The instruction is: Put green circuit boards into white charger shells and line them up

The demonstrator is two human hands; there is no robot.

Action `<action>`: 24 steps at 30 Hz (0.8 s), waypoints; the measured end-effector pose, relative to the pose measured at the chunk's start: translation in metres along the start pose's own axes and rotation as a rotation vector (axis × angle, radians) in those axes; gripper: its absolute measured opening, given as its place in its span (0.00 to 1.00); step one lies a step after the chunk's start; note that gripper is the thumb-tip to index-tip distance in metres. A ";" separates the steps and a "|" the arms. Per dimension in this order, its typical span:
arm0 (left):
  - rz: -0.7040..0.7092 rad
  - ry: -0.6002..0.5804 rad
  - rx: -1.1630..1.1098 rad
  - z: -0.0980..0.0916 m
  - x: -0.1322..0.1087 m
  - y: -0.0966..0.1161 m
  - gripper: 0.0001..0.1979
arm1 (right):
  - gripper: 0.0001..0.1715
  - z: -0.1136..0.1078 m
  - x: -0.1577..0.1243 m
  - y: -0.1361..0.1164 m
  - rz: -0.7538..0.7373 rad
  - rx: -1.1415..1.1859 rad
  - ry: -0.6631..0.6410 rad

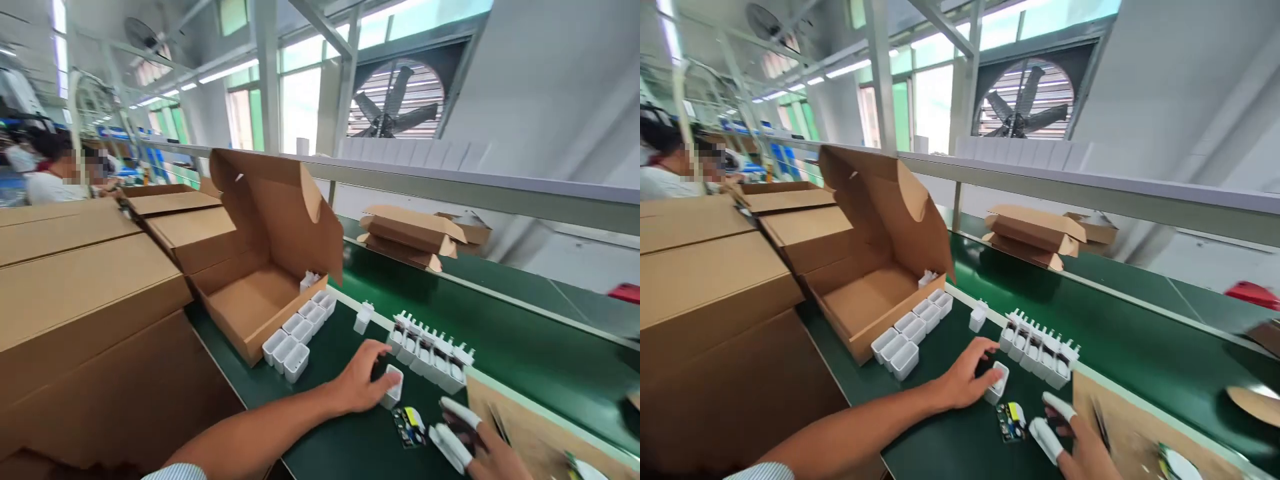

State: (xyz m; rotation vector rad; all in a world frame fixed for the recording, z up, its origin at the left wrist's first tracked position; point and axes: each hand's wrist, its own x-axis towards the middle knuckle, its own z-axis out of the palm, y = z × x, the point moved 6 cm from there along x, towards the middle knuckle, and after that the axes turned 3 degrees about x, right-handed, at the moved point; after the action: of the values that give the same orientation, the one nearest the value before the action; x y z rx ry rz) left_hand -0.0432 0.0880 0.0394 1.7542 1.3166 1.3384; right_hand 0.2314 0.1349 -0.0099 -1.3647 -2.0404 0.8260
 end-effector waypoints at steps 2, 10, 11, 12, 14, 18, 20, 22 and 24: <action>-0.063 0.098 -0.052 -0.002 0.003 -0.008 0.25 | 0.29 -0.023 0.000 -0.012 0.100 0.081 0.108; -0.360 0.086 -0.192 0.030 0.043 -0.034 0.33 | 0.24 -0.027 0.034 -0.029 0.197 0.257 0.223; -0.361 0.072 -0.206 0.035 0.049 -0.033 0.31 | 0.22 -0.022 0.040 -0.030 0.191 0.263 0.218; -0.356 0.060 -0.222 0.039 0.056 -0.031 0.29 | 0.21 -0.018 0.046 -0.031 0.187 0.267 0.217; -0.344 0.049 -0.255 0.044 0.069 -0.028 0.26 | 0.18 -0.014 0.058 -0.031 0.185 0.271 0.229; -0.348 0.088 -0.307 0.052 0.100 -0.029 0.27 | 0.19 -0.024 0.082 -0.029 0.195 0.266 0.305; -0.358 0.105 -0.324 0.059 0.118 -0.031 0.29 | 0.21 -0.035 0.097 -0.026 0.196 0.265 0.344; -0.375 0.117 -0.334 0.067 0.137 -0.034 0.32 | 0.21 -0.046 0.112 -0.022 0.205 0.260 0.374; -0.389 0.128 -0.339 0.076 0.153 -0.037 0.34 | 0.19 -0.056 0.127 -0.017 0.222 0.251 0.394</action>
State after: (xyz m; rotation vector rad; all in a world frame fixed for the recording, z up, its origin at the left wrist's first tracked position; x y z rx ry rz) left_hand 0.0173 0.2518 0.0391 1.1354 1.3225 1.3657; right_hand 0.2189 0.2598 0.0525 -1.4880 -1.4551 0.7992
